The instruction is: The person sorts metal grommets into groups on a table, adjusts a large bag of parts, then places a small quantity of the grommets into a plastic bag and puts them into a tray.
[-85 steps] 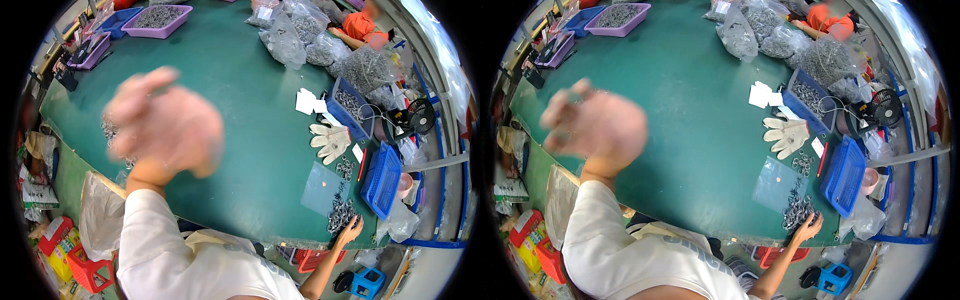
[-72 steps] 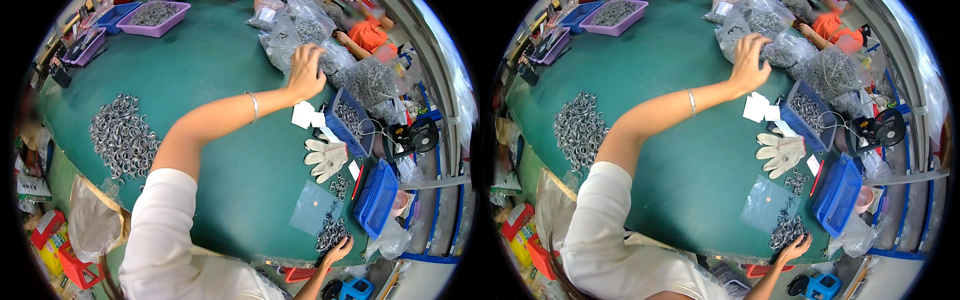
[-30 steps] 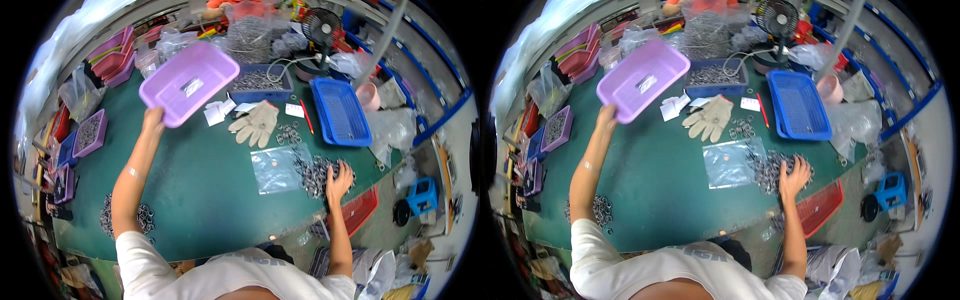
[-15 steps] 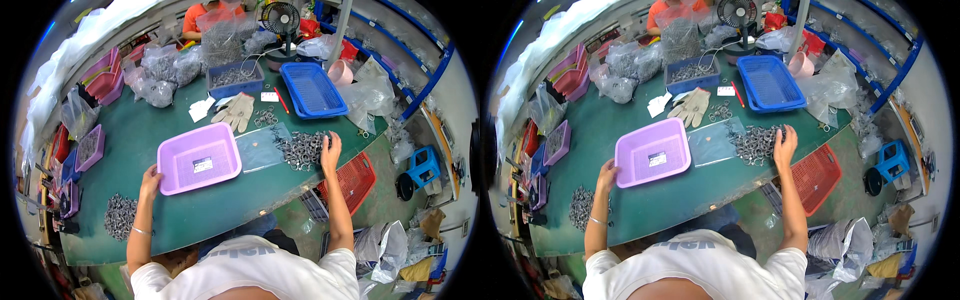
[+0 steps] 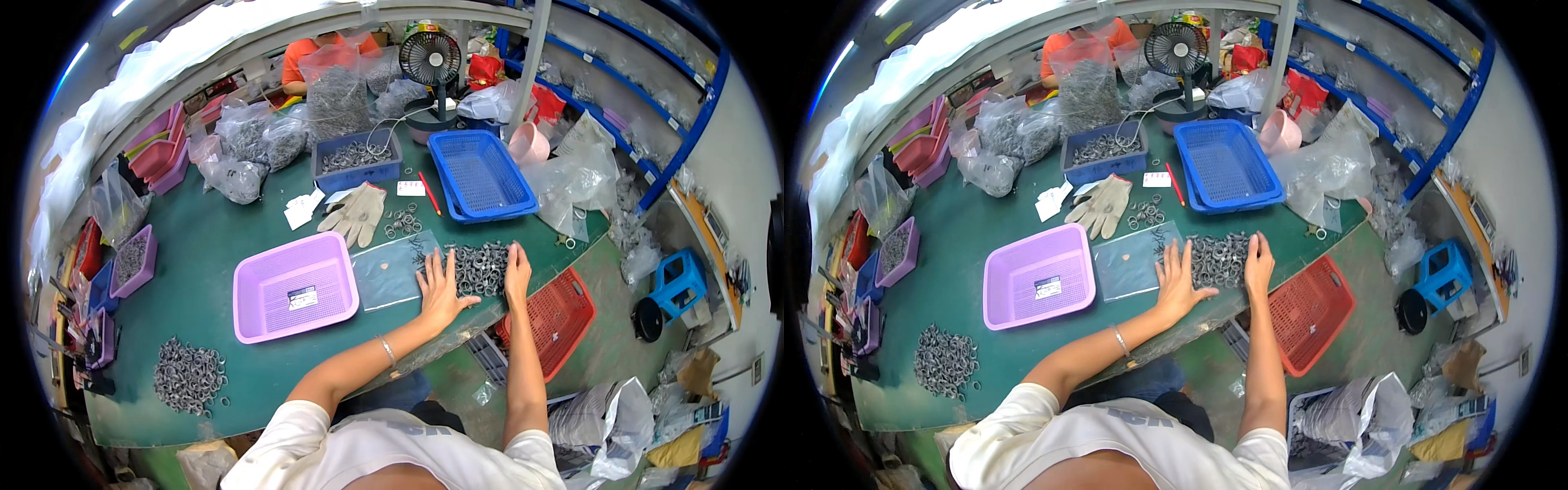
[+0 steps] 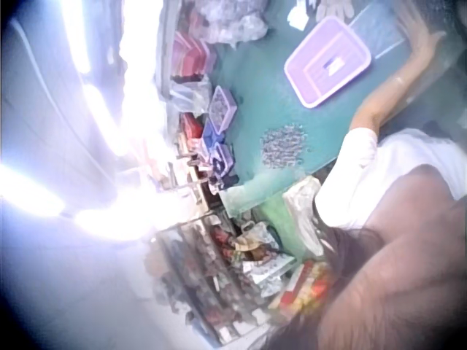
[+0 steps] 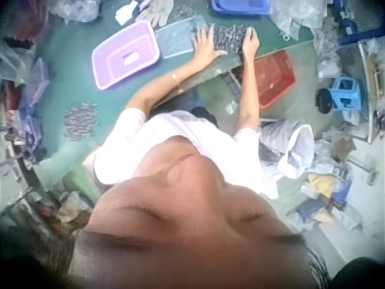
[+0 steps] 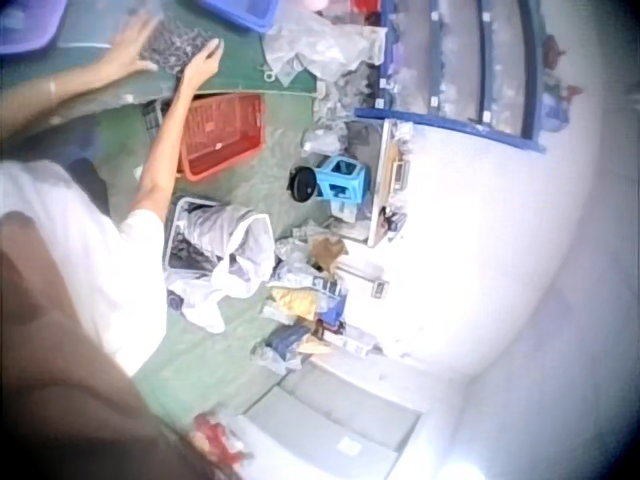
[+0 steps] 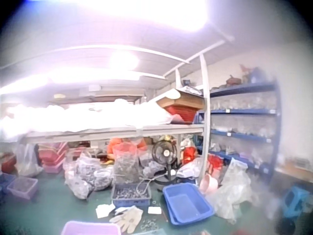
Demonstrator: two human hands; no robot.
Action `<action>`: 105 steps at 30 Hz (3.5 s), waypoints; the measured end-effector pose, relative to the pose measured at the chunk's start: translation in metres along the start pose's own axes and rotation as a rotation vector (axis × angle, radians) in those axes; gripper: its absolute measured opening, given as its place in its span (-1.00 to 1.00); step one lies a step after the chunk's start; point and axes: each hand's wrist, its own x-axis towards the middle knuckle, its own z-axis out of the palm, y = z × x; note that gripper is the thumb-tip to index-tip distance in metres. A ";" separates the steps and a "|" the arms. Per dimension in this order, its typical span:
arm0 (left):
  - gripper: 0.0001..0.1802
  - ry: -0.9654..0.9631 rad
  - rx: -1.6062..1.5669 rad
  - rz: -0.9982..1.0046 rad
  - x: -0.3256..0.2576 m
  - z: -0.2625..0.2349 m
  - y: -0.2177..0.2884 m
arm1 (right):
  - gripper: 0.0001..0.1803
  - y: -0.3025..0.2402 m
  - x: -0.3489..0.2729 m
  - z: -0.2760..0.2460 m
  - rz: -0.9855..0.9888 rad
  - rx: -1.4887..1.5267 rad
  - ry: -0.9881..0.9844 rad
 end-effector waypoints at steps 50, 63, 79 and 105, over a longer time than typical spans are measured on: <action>-0.46 0.237 -0.590 0.025 0.058 0.040 0.008 | -0.65 -0.026 -0.028 0.031 -0.023 0.114 -0.117; -0.64 0.350 -0.655 0.069 0.050 0.041 0.030 | -0.62 -0.010 -0.030 0.036 -0.185 0.315 -0.093; -0.72 0.352 -0.697 0.139 0.058 0.043 0.047 | -0.71 -0.015 -0.031 0.040 -0.016 0.606 0.129; -0.73 0.497 -0.681 0.211 0.051 -0.016 0.050 | -0.73 -0.082 -0.042 0.059 0.013 0.923 0.048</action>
